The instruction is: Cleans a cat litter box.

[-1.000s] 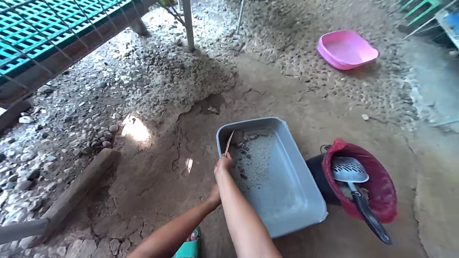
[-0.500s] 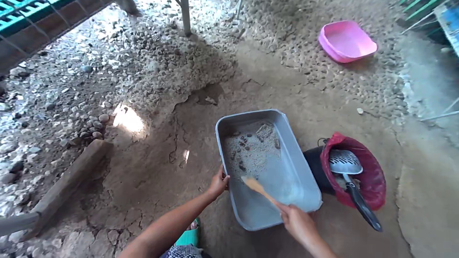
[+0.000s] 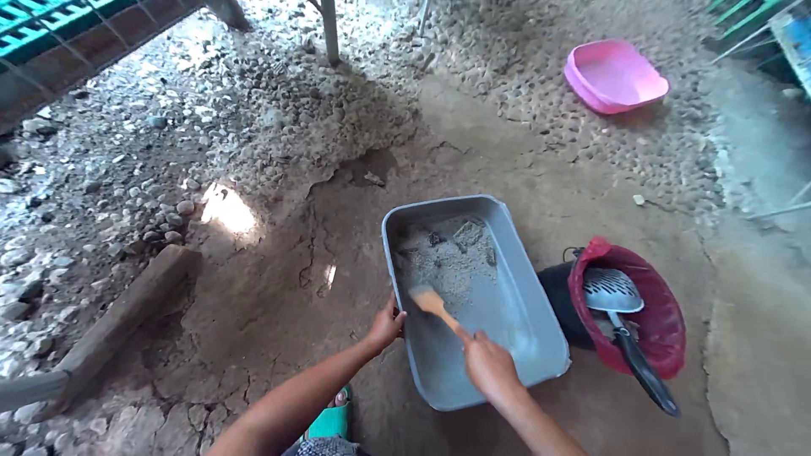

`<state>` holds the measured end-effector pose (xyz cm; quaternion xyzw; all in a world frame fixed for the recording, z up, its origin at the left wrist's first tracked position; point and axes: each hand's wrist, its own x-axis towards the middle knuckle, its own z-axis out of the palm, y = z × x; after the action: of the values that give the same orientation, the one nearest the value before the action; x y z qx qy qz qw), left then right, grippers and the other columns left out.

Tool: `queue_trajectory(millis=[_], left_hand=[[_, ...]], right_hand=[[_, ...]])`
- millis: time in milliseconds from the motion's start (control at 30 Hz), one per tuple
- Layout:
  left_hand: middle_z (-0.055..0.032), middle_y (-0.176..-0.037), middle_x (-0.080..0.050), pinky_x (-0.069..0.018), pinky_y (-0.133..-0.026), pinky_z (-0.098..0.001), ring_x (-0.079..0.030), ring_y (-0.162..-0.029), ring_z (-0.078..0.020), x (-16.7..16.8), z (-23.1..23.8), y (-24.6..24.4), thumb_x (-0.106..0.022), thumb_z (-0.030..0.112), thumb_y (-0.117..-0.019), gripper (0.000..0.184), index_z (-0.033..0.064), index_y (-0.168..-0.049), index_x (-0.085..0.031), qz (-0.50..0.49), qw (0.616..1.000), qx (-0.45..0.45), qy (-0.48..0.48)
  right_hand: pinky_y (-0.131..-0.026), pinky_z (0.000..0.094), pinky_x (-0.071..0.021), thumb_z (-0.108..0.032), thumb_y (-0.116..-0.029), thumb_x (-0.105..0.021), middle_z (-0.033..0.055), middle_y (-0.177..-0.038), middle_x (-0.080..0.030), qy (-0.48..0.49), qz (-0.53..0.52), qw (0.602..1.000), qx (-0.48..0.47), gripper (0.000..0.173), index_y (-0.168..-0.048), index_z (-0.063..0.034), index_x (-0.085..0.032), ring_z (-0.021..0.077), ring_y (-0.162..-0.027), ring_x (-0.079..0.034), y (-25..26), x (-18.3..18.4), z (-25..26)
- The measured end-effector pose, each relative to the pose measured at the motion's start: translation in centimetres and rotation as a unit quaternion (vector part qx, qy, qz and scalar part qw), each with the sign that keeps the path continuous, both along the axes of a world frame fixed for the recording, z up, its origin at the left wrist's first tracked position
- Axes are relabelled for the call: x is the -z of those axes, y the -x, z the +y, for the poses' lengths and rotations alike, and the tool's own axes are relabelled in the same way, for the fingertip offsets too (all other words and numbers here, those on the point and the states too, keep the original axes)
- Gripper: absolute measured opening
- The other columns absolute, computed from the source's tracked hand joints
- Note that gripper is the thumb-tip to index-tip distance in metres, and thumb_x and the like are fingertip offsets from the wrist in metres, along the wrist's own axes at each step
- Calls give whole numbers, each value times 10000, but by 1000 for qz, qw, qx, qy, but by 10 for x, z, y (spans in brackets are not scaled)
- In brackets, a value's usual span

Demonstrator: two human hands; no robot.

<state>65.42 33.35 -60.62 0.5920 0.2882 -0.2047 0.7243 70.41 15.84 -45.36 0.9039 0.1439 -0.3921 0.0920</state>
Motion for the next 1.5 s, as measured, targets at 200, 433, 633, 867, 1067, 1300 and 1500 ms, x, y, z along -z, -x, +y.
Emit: queue_trajectory(millis=[200,433,633,867,1067,1300,1500], left_hand=[[-250,-1327,-583,-606,-868,-511,-698,-1056,-349,-2,-3,-3,-469,150,-1096,684,161,-1654,-74,4,1000,7,-22],[-271,-1324,-567,-592,-865,-511,-695,-1031,-358,-4,-6,2,-453,118,-1096,683,144,-1652,-58,17,1000,-12,-20],[-266,-1291,-587,-595,-852,-510,-698,-1013,-353,-5,-3,0,-468,120,-1092,690,148,-1653,-66,7,1000,-4,-6],[-284,-1319,-583,-590,-888,-514,-700,-1038,-364,0,-7,-3,-454,135,-1097,695,132,-1652,-35,5,999,19,-37],[-275,-1309,-590,-594,-862,-509,-703,-1023,-354,-2,-1,-1,-430,130,-1104,683,143,-1652,-23,6,1000,8,-21],[-285,-1305,-598,-580,-901,-510,-702,-1035,-359,-3,-8,5,-413,174,-1111,699,138,-1649,32,24,996,62,-57],[-299,-1306,-584,-573,-912,-505,-697,-1037,-362,3,-3,14,-406,163,-1114,692,115,-1646,34,17,997,48,-61]], right_hand=[[-949,546,-550,-90,-1058,-450,281,-1405,-551,-30,-33,999,9,486,-1538,-24,-422,430,-1183,-640,-19,52,71],[-997,593,-510,-138,-1076,-457,244,-1303,-660,-165,-72,968,174,413,-1475,-99,-557,410,-1210,-644,-86,59,94],[-990,554,-512,-181,-1095,-482,226,-1236,-697,-176,-69,961,200,414,-1500,-128,-549,383,-1102,-682,-52,11,-25],[-960,548,-538,-88,-1057,-457,305,-1438,-511,18,-38,997,66,522,-1572,-54,-383,449,-1174,-637,-22,34,11],[-1007,564,-510,-98,-1059,-437,255,-1359,-612,-61,-82,988,112,399,-1431,0,-541,406,-1255,-615,-120,38,75],[-921,564,-550,-73,-1039,-461,291,-1392,-554,22,-20,1000,11,488,-1528,-72,-466,447,-1139,-651,-12,26,22],[-973,596,-523,-104,-1061,-456,265,-1327,-632,-107,-68,985,118,425,-1477,-54,-530,432,-1207,-637,-82,51,82]])
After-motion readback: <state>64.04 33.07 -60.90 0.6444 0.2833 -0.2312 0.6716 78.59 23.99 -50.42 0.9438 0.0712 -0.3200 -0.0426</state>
